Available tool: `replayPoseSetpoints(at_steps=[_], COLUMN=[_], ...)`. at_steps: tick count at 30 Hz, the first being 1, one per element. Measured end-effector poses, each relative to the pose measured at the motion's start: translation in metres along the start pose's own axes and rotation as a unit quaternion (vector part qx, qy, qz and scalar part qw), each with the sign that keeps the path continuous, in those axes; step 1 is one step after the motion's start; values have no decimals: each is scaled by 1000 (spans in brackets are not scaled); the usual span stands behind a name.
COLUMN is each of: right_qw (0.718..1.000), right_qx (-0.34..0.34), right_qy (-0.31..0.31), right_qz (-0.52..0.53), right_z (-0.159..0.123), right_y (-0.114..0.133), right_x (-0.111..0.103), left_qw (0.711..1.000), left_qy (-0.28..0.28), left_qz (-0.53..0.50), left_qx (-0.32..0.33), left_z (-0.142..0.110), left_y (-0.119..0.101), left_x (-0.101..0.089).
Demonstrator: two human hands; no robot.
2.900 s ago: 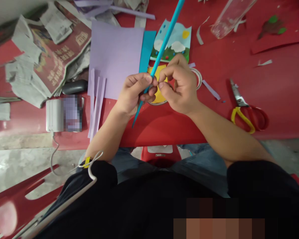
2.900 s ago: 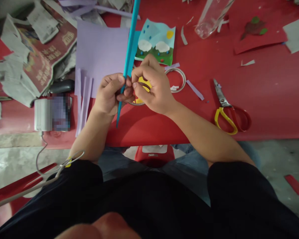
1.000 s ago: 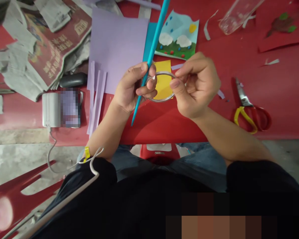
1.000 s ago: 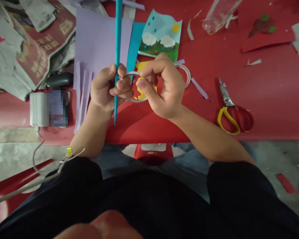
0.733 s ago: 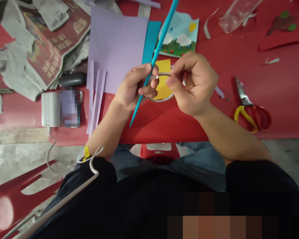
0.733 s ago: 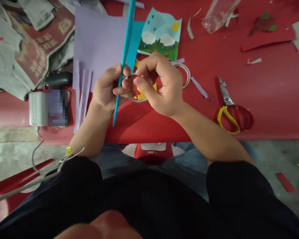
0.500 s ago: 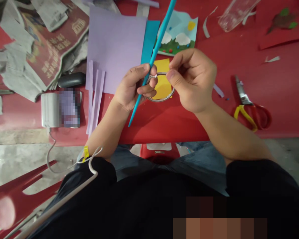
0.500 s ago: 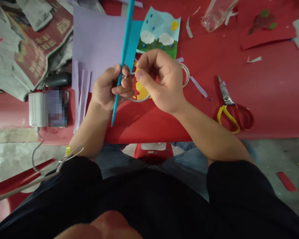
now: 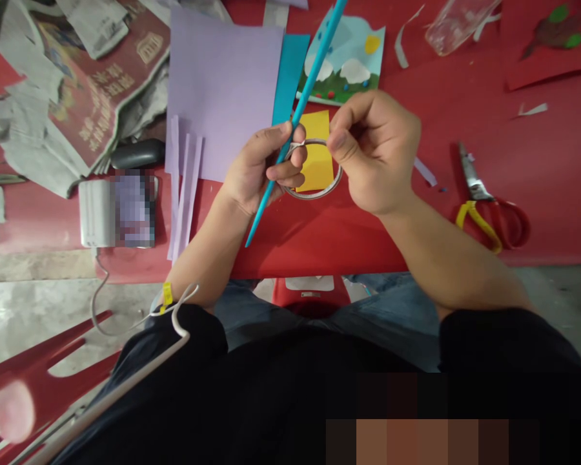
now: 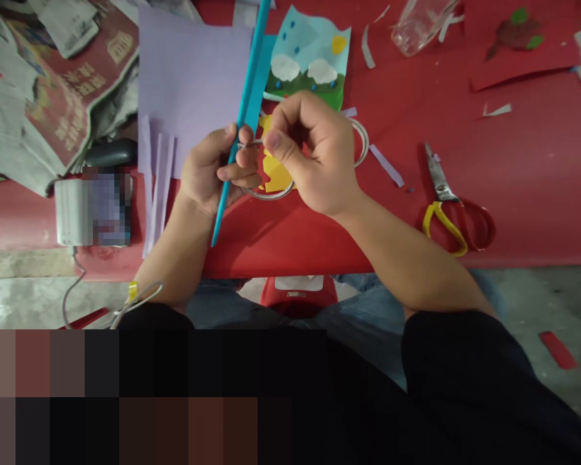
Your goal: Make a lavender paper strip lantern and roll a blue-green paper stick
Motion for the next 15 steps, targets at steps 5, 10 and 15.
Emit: replayPoseSetpoints(at_steps=[5,10,15], right_qw=[1000,999,997], right_qx=[-8,-25,1], right_qy=[2,1,59], right_qz=[-30,-40,-58], right_z=[1,-1,-6], right_y=[5,15,21], right_x=[-3,-5,3], left_qw=[1000,996,978], left_qy=[25,61,46], left_qz=[-16,28,112], left_qx=[-7,64,172], left_z=[-1,-5,-15], left_y=[0,-3,-13], left_x=[5,11,17])
Point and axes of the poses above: each hand's wrist, its own z-axis towards the middle knuckle, its own x-axis out of the palm, y = z × x, the point moved 9 cm from there along z, towards the middle knuckle, and after that the axes turned 9 degrees about -y, right-handed, at the moved point
